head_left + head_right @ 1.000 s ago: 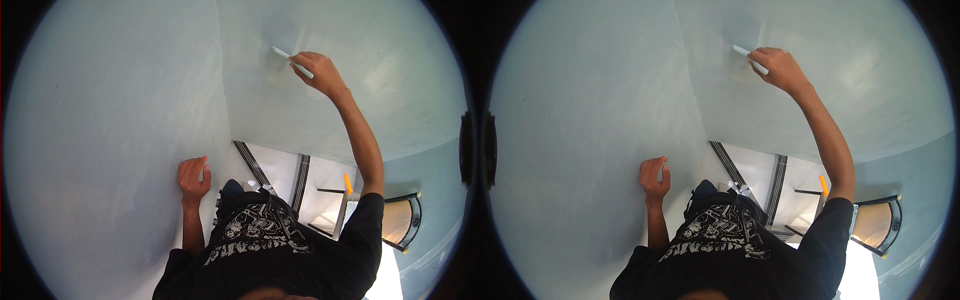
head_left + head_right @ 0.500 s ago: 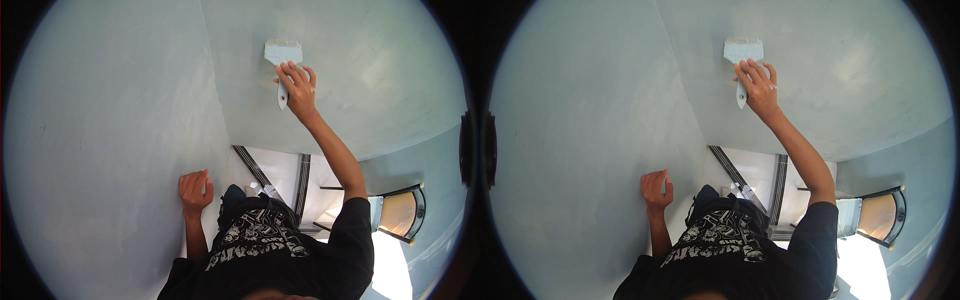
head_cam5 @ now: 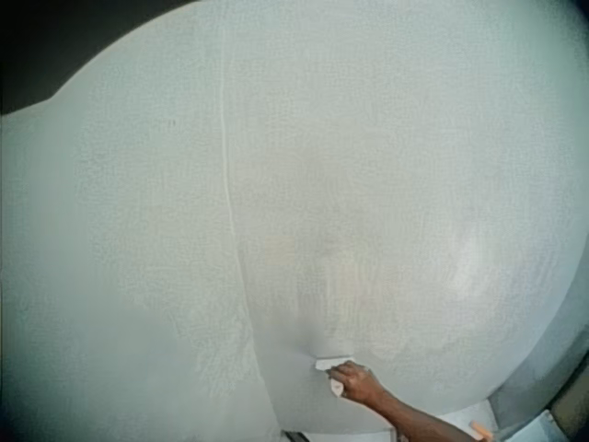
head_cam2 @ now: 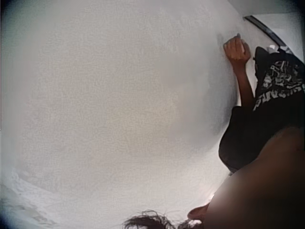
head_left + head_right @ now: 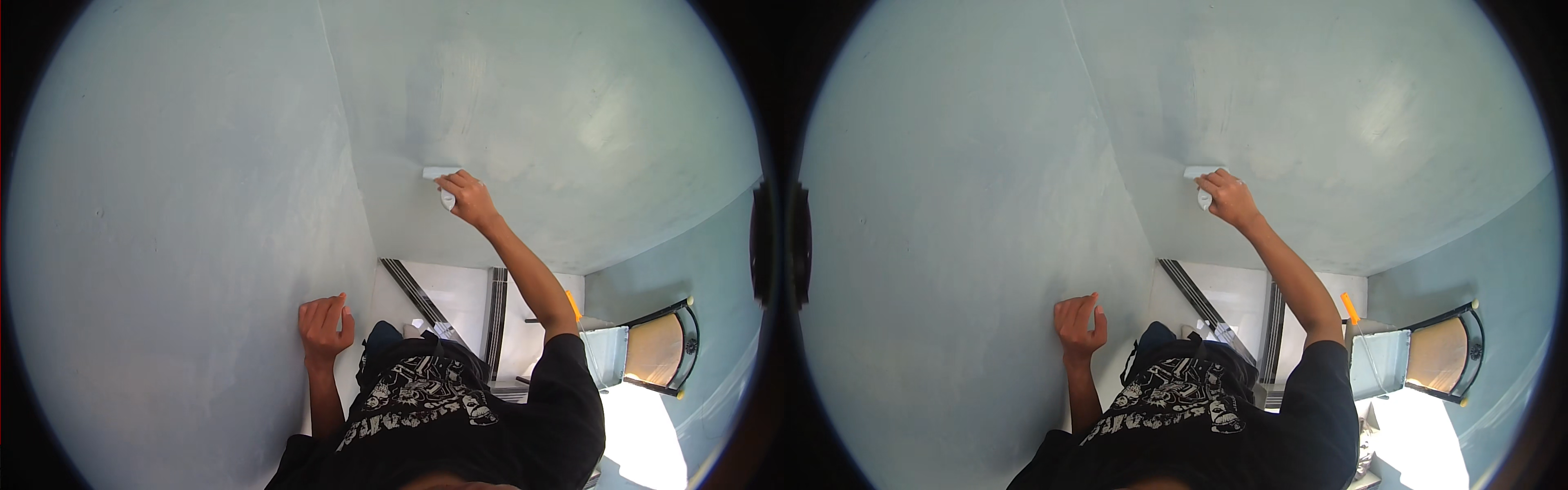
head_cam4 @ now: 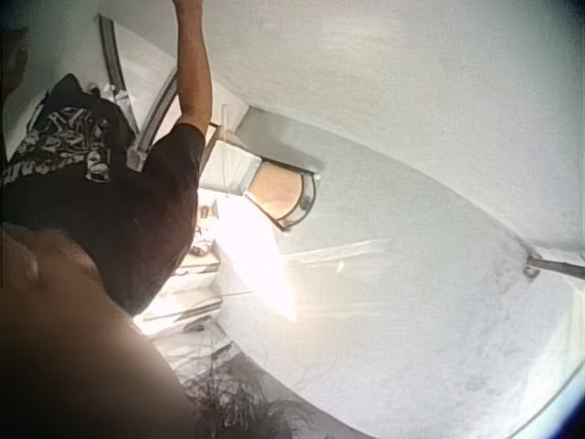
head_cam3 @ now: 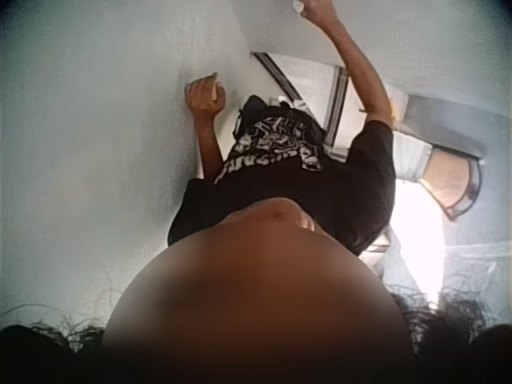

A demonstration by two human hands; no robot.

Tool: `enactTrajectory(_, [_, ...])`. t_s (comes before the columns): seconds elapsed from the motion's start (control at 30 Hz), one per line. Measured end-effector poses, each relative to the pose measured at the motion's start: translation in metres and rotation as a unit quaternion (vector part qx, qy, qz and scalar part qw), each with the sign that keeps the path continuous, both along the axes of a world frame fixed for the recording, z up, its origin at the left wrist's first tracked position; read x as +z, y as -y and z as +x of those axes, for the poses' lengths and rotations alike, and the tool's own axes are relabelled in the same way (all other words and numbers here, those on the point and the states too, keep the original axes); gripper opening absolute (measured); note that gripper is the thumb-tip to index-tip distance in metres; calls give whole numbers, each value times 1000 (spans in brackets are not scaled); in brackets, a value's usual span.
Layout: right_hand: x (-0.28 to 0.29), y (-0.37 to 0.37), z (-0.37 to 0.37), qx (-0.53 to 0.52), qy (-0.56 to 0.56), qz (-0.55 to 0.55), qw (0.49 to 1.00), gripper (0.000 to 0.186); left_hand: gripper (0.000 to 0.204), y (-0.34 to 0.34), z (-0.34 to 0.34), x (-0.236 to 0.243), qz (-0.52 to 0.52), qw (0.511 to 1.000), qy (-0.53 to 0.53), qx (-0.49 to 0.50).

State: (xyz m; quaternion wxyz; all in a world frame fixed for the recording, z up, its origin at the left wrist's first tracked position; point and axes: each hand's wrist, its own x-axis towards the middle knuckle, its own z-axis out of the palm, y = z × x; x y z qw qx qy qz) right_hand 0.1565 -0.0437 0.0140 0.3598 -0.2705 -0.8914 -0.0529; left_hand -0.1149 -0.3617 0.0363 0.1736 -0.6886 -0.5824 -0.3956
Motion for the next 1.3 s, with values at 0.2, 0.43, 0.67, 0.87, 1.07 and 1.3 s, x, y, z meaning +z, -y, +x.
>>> enactTrajectory(0.2, [139,-25,17,-6,-24,97,995,17,21,-1,0,0,2,1000,1,-5])
enactTrajectory(0.43, [255,-10,21,-2,-131,218,967,13,21,-3,-1,-2,2,1000,-1,-4])
enactTrajectory(0.67, [276,-19,6,35,-168,319,932,21,20,0,0,-2,-2,1000,-6,6])
enactTrajectory(0.87, [159,-24,-1,10,-167,289,943,31,19,-1,1,-1,-8,1000,-7,14])
enactTrajectory(1.07, [44,-15,-7,26,-119,198,973,30,20,-2,-1,-2,-8,1000,-4,8])
enactTrajectory(1.3, [-56,-1,-17,20,-71,13,997,21,21,-1,-1,-4,-4,1000,-4,7])
